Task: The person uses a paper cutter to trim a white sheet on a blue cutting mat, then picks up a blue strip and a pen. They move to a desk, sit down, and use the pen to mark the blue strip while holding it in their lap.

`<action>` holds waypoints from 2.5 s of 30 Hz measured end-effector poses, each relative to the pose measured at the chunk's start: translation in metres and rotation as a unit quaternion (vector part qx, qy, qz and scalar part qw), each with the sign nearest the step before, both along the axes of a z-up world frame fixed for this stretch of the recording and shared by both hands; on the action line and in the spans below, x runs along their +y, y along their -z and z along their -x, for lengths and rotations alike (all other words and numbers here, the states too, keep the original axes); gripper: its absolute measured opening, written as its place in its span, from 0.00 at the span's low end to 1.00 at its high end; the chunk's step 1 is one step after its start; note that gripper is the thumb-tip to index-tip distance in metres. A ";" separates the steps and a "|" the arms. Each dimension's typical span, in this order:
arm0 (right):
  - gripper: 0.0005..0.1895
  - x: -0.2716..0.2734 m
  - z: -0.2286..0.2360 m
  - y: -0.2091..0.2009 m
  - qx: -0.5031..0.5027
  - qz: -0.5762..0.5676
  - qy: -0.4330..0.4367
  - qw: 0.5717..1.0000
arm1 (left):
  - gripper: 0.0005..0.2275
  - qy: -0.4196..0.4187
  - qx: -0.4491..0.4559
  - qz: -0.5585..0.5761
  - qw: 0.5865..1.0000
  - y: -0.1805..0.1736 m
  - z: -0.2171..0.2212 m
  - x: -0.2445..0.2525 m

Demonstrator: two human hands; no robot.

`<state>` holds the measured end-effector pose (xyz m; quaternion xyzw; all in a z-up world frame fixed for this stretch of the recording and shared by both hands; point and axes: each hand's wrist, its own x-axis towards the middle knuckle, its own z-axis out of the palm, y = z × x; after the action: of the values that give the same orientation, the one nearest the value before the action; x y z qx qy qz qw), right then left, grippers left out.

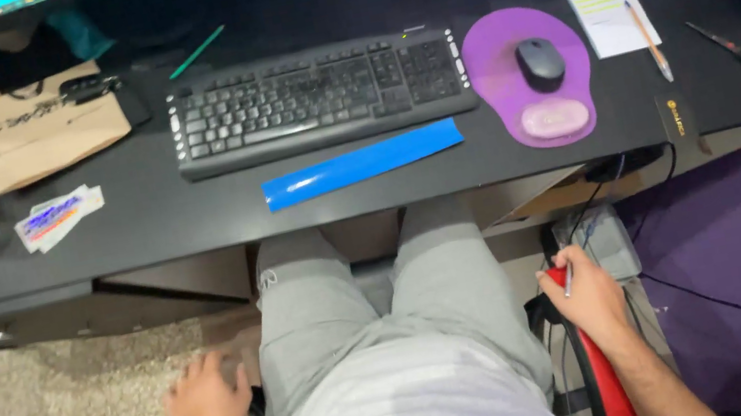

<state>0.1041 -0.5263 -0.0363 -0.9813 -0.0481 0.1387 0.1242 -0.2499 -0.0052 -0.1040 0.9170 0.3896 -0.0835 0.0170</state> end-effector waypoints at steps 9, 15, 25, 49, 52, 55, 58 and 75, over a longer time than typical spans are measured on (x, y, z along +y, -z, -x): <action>0.15 0.094 -0.039 -0.069 -0.340 -0.254 -0.285 0.859 | 0.11 0.298 -0.477 -0.059 0.825 -0.076 -0.140 -0.068; 0.10 0.220 -0.126 -0.099 -0.376 -0.328 -0.394 0.772 | 0.14 0.375 -0.538 -0.142 0.742 -0.115 -0.258 -0.070; 0.06 0.251 -0.151 -0.073 -0.305 -0.328 -0.418 0.790 | 0.33 0.426 -0.358 -0.102 0.824 -0.108 -0.291 -0.066; 0.20 0.200 -0.180 -0.038 0.047 -0.596 -0.212 0.773 | 0.24 0.403 -0.470 -0.118 0.776 -0.095 -0.301 -0.074; 0.15 0.199 -0.186 -0.034 0.065 -0.621 -0.181 0.760 | 0.25 0.442 -0.469 -0.094 0.759 -0.106 -0.311 -0.089; 0.13 0.198 -0.181 -0.039 0.055 -0.612 -0.188 0.766 | 0.27 0.460 -0.459 -0.091 0.755 -0.104 -0.322 -0.103; 0.22 0.208 -0.170 -0.078 -0.019 -0.548 -0.251 0.798 | 0.24 0.467 -0.452 -0.110 0.752 -0.088 -0.327 -0.101; 0.11 0.204 -0.176 -0.051 0.141 -0.571 -0.162 0.793 | 0.15 0.458 -0.478 -0.131 0.738 -0.079 -0.324 -0.097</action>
<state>0.2800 -0.3221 0.0152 -0.6796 -0.2591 0.2405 0.6428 0.0737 -0.1026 -0.0251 0.8972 -0.1297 0.4203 0.0400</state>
